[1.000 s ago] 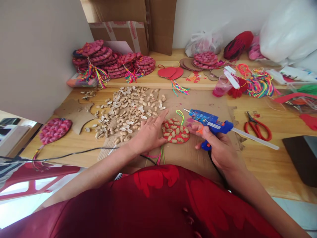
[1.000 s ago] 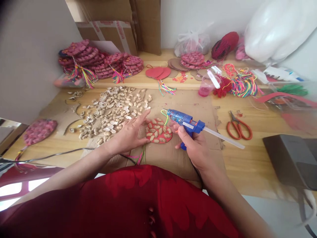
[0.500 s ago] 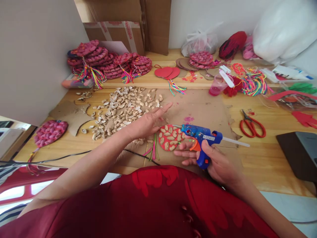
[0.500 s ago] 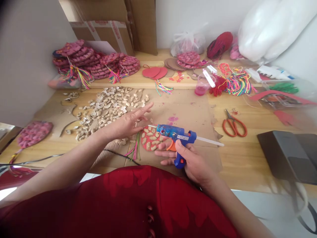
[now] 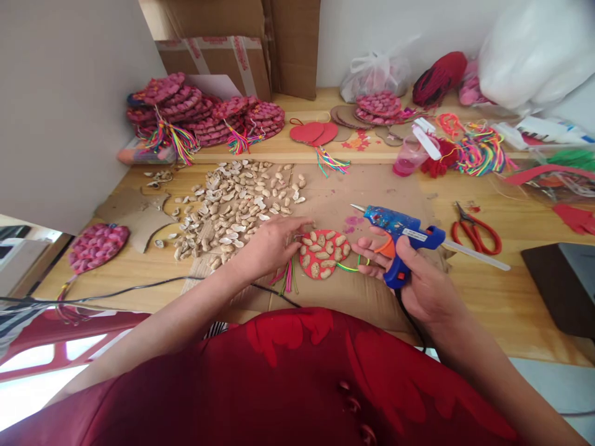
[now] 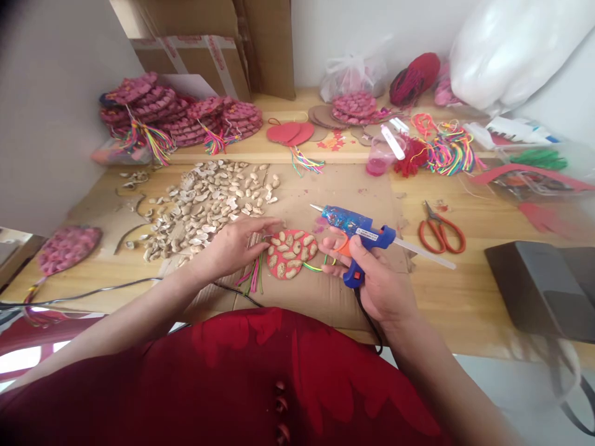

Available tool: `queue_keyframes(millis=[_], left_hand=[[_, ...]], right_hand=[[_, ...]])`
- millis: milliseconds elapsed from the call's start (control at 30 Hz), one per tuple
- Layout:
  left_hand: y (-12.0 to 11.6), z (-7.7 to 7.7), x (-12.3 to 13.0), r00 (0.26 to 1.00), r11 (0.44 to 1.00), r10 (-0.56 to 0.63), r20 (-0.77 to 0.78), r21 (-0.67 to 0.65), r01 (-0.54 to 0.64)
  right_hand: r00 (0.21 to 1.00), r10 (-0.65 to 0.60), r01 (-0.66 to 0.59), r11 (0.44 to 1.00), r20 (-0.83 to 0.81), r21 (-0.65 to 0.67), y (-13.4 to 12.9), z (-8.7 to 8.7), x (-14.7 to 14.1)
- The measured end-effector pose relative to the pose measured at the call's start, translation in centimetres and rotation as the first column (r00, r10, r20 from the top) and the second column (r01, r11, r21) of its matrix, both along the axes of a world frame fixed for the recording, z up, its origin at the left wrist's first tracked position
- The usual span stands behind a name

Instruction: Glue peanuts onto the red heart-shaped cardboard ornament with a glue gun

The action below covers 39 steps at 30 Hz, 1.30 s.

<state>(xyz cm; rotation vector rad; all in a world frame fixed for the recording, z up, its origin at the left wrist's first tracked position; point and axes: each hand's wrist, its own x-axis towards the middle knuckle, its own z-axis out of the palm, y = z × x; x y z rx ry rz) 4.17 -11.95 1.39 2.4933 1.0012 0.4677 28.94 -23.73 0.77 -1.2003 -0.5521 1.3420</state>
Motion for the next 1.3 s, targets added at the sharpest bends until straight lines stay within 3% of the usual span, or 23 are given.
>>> queue_keyframes(millis=[200,333,567,733,1033,1167,1300], left_hand=[[0.8,-0.9,0.0,0.999,0.996,0.02,0.032,0.083,-0.023],[0.0,0.3,0.8,0.999,0.982,0.047,-0.011,0.182,-0.044],[-1.7,2.6,5.2,0.975,0.99,-0.053,-0.215,0.115,0.079],[-1.8,2.5,6.8,0.94,0.979,-0.035,-0.34,0.179,0.101],[-1.7,2.3,7.8,0.907,0.976,0.008,-0.421,0.2,0.084],[-1.7,2.5,7.8,0.927,0.988,0.022,-0.374,0.148,0.036],[-1.3,3.1,6.3,0.994,1.0,0.007,-0.111,0.013,-0.006]], right_hand=[[0.996,0.038,-0.038,0.999,-0.076,-0.002,-0.5,-0.1,-0.5],[0.992,0.077,-0.078,0.997,-0.104,-0.005,-0.9,0.0,-0.6],[0.999,0.036,-0.038,0.999,-0.037,-0.039,-1.0,0.5,-0.8],[1.0,-0.015,0.015,0.998,-0.007,-0.065,-1.4,0.7,-0.7],[0.995,-0.045,0.046,0.999,-0.089,0.016,-1.1,0.7,-0.4],[0.993,-0.065,0.066,0.998,-0.097,0.011,-0.9,0.5,-0.4],[0.986,-0.056,0.061,0.998,-0.159,0.024,-0.9,0.5,-0.3]])
